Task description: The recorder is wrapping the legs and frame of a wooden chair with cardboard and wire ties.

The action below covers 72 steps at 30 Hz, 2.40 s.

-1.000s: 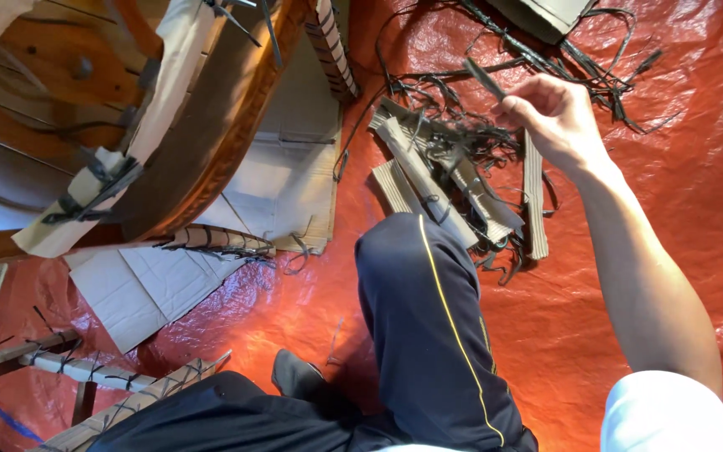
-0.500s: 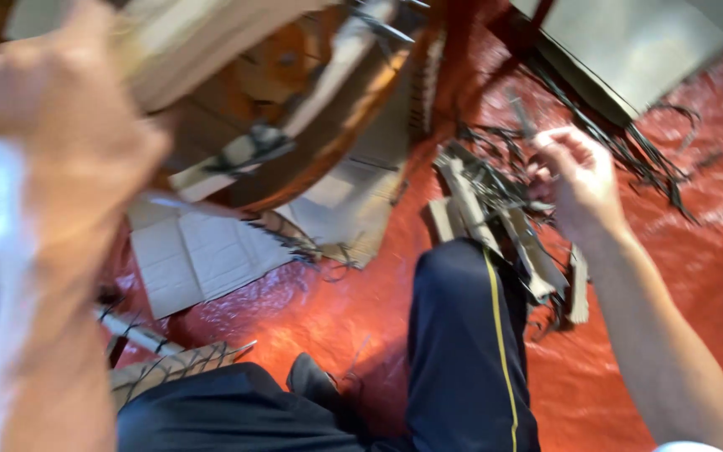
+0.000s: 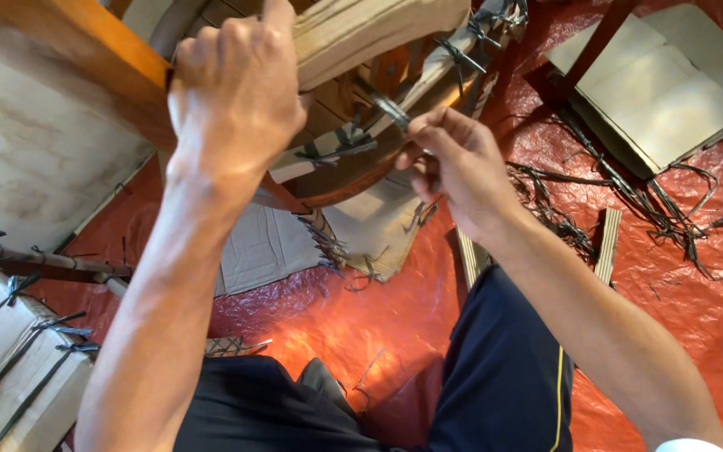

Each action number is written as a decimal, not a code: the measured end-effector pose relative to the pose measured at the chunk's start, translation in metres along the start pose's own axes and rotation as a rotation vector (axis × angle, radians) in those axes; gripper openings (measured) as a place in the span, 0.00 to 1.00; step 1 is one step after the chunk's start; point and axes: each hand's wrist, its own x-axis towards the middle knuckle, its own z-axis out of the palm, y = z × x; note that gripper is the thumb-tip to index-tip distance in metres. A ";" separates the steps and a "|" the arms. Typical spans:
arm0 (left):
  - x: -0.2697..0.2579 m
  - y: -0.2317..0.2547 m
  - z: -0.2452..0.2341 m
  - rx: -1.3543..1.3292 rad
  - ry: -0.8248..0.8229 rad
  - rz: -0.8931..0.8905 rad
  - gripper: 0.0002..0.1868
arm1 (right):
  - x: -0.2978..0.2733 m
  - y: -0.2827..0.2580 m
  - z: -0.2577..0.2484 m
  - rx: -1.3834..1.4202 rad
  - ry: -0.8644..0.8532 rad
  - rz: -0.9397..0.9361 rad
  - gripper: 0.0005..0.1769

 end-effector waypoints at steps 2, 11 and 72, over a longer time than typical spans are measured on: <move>0.001 0.002 0.001 0.006 0.027 0.008 0.20 | 0.000 0.000 0.010 -0.050 0.013 -0.001 0.05; 0.001 0.003 0.007 -0.049 0.054 -0.013 0.16 | -0.007 -0.002 0.030 -0.025 0.076 0.021 0.06; 0.002 0.000 0.003 -0.076 0.052 -0.017 0.15 | 0.030 0.006 0.117 0.349 0.125 -0.179 0.29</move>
